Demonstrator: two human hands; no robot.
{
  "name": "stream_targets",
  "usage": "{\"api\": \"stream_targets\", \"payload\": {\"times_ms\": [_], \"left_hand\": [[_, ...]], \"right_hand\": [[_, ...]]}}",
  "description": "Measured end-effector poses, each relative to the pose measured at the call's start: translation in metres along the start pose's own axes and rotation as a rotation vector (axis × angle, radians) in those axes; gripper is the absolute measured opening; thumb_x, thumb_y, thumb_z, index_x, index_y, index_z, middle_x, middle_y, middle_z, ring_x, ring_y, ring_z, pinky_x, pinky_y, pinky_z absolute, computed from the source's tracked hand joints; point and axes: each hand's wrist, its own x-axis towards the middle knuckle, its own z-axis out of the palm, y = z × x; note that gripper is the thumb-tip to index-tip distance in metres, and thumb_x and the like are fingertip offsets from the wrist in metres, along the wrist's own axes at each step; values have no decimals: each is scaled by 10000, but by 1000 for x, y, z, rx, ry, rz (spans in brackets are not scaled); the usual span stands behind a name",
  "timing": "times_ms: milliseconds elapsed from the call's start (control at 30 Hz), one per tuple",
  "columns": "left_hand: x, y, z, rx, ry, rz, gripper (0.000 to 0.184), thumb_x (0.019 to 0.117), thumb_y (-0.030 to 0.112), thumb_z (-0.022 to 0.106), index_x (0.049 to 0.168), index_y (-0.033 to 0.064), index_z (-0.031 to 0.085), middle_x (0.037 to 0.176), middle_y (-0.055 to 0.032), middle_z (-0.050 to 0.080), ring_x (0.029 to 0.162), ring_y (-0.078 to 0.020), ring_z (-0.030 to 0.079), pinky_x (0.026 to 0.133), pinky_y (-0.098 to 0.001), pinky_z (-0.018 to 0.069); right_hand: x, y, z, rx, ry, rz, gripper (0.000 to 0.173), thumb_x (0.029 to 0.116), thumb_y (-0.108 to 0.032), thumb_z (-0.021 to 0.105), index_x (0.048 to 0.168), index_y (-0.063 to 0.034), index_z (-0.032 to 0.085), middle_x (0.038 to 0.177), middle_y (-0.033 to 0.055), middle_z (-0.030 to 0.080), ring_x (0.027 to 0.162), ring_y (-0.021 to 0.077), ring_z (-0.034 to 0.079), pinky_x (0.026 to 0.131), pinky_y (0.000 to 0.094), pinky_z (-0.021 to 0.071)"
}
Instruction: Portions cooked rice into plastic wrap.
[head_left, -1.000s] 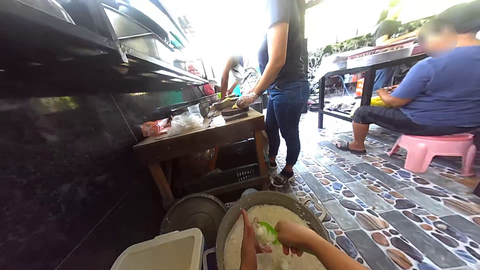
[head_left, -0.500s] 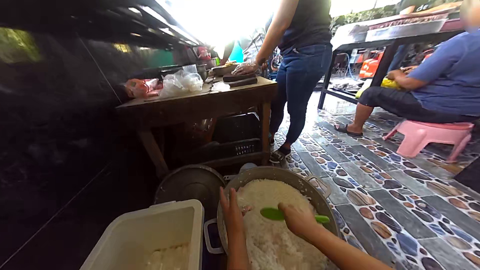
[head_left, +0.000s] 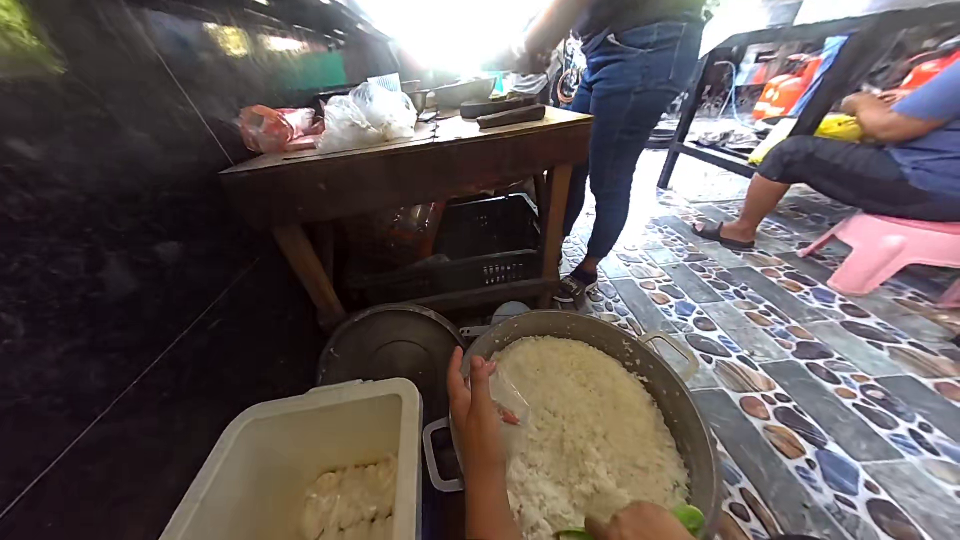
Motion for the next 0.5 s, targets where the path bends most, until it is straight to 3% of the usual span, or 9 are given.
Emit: {"api": "stream_targets", "payload": {"times_ms": [167, 267, 333, 400, 500], "left_hand": [[4, -1, 6, 28, 16, 2, 482, 1120, 306, 347, 1527, 51, 383, 1202, -168, 671, 848, -189, 702, 551, -296, 549], [6, -14, 8, 27, 22, 23, 488, 1119, 319, 351, 1521, 47, 398, 1247, -182, 652, 917, -209, 706, 607, -325, 585], [10, -26, 7, 14, 8, 10, 502, 1121, 333, 332, 1528, 44, 384, 1291, -195, 622, 949, -228, 702, 667, -356, 601], [13, -37, 6, -4, 2, -49, 514, 1125, 372, 309, 1526, 58, 378, 1276, -204, 632, 884, -247, 707, 656, -373, 594], [17, -50, -1, -3, -61, -153, 569, 1114, 475, 272, 1555, 123, 342, 1281, -195, 647, 865, -264, 708, 667, -383, 583]], "right_hand": [[40, 12, 15, 246, 57, -75, 355, 1012, -324, 535, 1307, -180, 670, 1165, 203, 718, 1105, 460, 669, 870, 725, 495], [57, 31, 14, 444, 22, -179, 350, 1036, -298, 524, 1292, -113, 675, 1154, 212, 708, 1074, 414, 677, 909, 675, 501], [60, 42, 4, 552, -33, -167, 324, 1032, -271, 552, 1241, -57, 678, 1001, 188, 703, 856, 318, 673, 785, 546, 525], [57, 50, -4, 691, -58, -77, 290, 1031, -329, 547, 1204, -123, 656, 789, 59, 624, 602, 157, 540, 580, 365, 453], [44, 63, -30, 1010, 64, -28, 292, 1045, -335, 531, 1258, -150, 606, 708, 9, 567, 521, 104, 489, 503, 299, 435]]}}
